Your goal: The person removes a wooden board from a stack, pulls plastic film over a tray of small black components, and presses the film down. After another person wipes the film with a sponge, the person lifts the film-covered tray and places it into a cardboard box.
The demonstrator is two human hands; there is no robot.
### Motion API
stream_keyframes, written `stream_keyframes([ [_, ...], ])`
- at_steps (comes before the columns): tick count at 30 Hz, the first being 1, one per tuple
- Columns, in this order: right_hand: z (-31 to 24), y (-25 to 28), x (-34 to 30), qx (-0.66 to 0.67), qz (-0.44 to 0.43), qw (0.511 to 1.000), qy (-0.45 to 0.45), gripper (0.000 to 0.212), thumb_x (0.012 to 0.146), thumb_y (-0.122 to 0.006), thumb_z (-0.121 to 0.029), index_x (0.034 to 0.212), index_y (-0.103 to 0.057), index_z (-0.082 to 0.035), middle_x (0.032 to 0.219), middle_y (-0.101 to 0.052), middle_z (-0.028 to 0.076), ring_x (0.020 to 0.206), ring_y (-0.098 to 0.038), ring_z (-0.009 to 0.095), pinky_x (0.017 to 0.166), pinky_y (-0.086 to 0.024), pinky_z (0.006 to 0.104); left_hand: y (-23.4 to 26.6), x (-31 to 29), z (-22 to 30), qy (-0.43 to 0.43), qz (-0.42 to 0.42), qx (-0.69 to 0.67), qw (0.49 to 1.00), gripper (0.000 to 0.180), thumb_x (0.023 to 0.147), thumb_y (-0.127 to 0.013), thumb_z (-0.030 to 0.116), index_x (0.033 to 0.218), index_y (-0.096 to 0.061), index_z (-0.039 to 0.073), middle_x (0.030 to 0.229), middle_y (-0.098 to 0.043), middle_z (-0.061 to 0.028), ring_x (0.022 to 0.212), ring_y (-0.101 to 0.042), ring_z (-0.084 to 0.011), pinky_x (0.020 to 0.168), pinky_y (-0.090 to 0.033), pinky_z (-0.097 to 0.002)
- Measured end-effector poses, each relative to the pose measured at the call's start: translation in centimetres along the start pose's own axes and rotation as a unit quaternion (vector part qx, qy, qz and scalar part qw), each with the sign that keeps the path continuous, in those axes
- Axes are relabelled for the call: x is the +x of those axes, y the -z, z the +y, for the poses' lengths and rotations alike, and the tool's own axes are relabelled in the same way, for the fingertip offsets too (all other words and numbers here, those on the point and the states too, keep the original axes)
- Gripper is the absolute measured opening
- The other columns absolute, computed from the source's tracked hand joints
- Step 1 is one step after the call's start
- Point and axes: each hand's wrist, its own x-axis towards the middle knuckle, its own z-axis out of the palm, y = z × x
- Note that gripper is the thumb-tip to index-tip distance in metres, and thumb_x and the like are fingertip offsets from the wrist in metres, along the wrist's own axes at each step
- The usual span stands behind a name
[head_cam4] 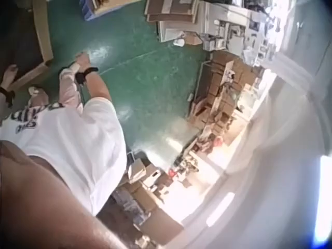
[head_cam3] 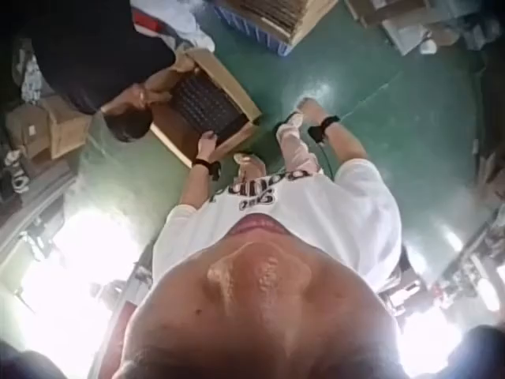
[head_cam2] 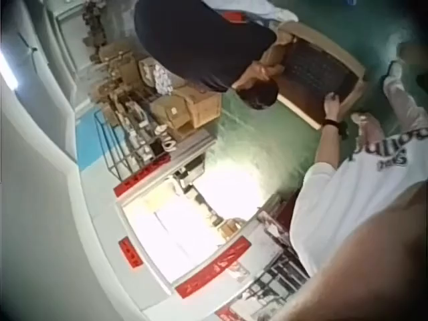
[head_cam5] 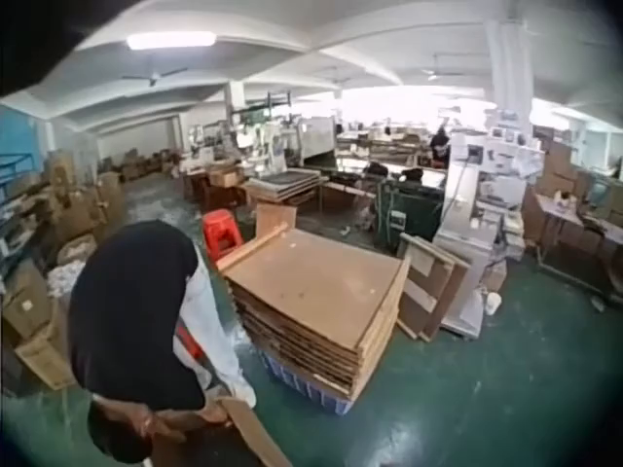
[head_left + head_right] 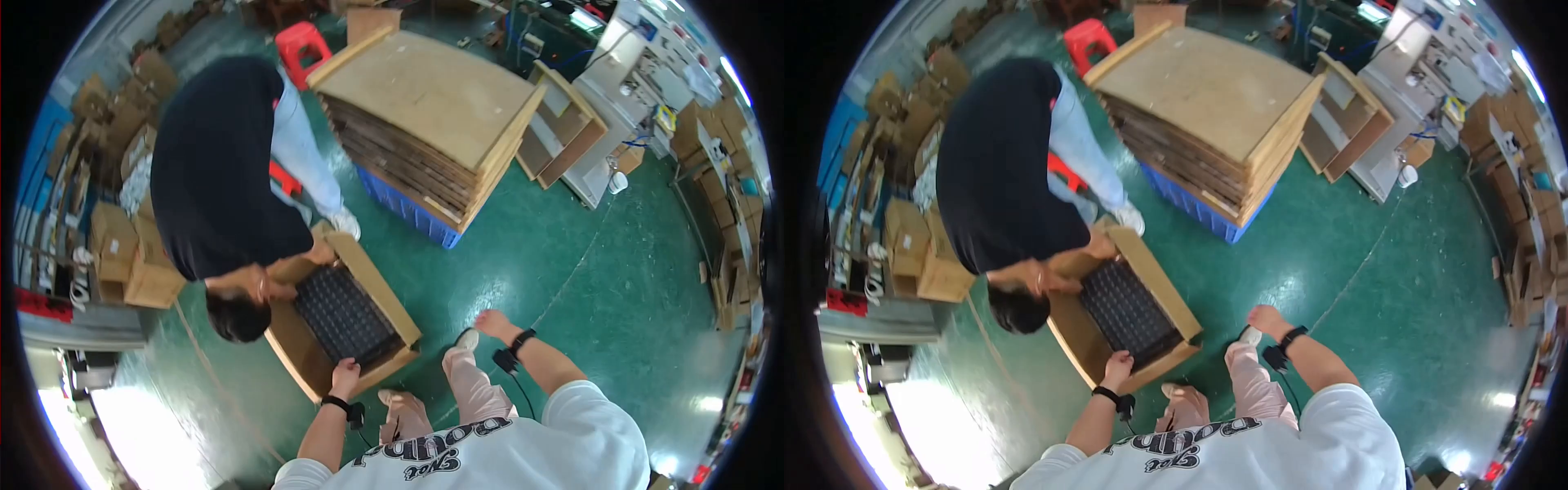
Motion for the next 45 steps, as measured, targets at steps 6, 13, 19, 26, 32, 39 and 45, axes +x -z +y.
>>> stream_keyframes([
  [6, 12.5, 8.2, -13.3, 0.092, 0.077, 0.979, -0.164, 0.028, 0.069, -0.051, -0.034, 0.072, -0.063, -0.009, 0.078, -0.062, 0.013, 0.076, -0.058, 0.032, 0.070, -0.047, 0.0407, -2.0, -2.2, 14.8, -0.087, -0.023, -0.108, 0.990, 0.029, 0.080, -0.058, 0.016, 0.104, -0.054, 0.000, 0.092, -0.061, -0.0105, 0.082, -0.059, -0.0174, 0.073, -0.047, -0.0295],
  [13, 16.6, 18.1, -15.8, 0.268, 0.135, 0.909, -0.288, 0.030, 0.069, -0.059, -0.034, 0.081, -0.064, -0.006, 0.080, -0.063, 0.015, 0.077, -0.061, 0.029, 0.071, -0.048, 0.0352, -1.4, -2.2, 39.3, -0.403, -0.004, -0.009, 0.915, 0.031, 0.080, -0.059, 0.018, 0.106, -0.052, 0.003, 0.094, -0.059, -0.0118, 0.084, -0.058, -0.0205, 0.074, -0.047, -0.0293],
  [19, 14.3, 26.9, -8.9, 0.231, 0.212, 0.944, -0.103, 0.033, 0.072, -0.059, -0.035, 0.084, -0.062, -0.005, 0.080, -0.063, 0.013, 0.077, -0.060, 0.027, 0.070, -0.048, 0.0343, -3.4, -1.0, 53.5, -0.547, 0.171, 0.090, 0.815, 0.037, 0.073, -0.060, 0.016, 0.106, -0.051, 0.003, 0.096, -0.054, -0.0153, 0.096, -0.050, -0.0301, 0.081, -0.042, -0.0381],
  [26, 9.2, 36.9, 1.1, 0.230, 0.208, 0.951, 0.010, 0.034, 0.074, -0.060, -0.034, 0.087, -0.061, -0.003, 0.081, -0.063, 0.012, 0.077, -0.060, 0.024, 0.069, -0.048, 0.0332, -4.5, 4.2, 57.8, -0.447, 0.213, 0.127, 0.859, 0.036, 0.071, -0.061, 0.017, 0.102, -0.052, 0.002, 0.089, -0.052, -0.0163, 0.092, -0.050, -0.0319, 0.078, -0.043, -0.0398],
  [32, 6.2, 44.1, 6.8, 0.619, 0.043, 0.784, -0.033, 0.038, 0.078, -0.062, -0.038, 0.098, -0.054, -0.006, 0.082, -0.057, 0.001, 0.072, -0.054, 0.013, 0.060, -0.049, 0.0266, -1.8, 4.0, 59.7, -0.466, 0.116, 0.147, 0.865, 0.028, 0.069, -0.061, 0.021, 0.089, -0.054, 0.002, 0.087, -0.053, -0.0168, 0.084, -0.051, -0.0341, 0.072, -0.044, -0.0411],
  [39, 2.2, 52.4, 11.9, 0.867, 0.022, 0.497, 0.018, 0.029, 0.076, -0.064, -0.029, 0.091, -0.052, -0.007, 0.077, -0.054, 0.002, 0.069, -0.053, 0.018, 0.065, -0.048, 0.0338, 2.1, 0.1, 67.3, -0.489, 0.065, 0.144, 0.858, 0.029, 0.069, -0.063, 0.021, 0.090, -0.055, 0.003, 0.080, -0.052, -0.0148, 0.075, -0.053, -0.0312, 0.064, -0.044, -0.0387],
  [45, 5.0, 58.5, 15.0, 0.851, 0.108, 0.512, 0.039, 0.013, 0.071, -0.059, -0.014, 0.082, -0.054, -0.007, 0.077, -0.057, 0.007, 0.075, -0.056, 0.021, 0.065, -0.049, 0.0372, 6.5, -3.1, 76.0, -0.490, -0.039, 0.096, 0.866, 0.031, 0.072, -0.064, 0.014, 0.100, -0.057, 0.003, 0.071, -0.052, -0.0095, 0.064, -0.053, -0.0201, 0.060, -0.044, -0.0281],
])
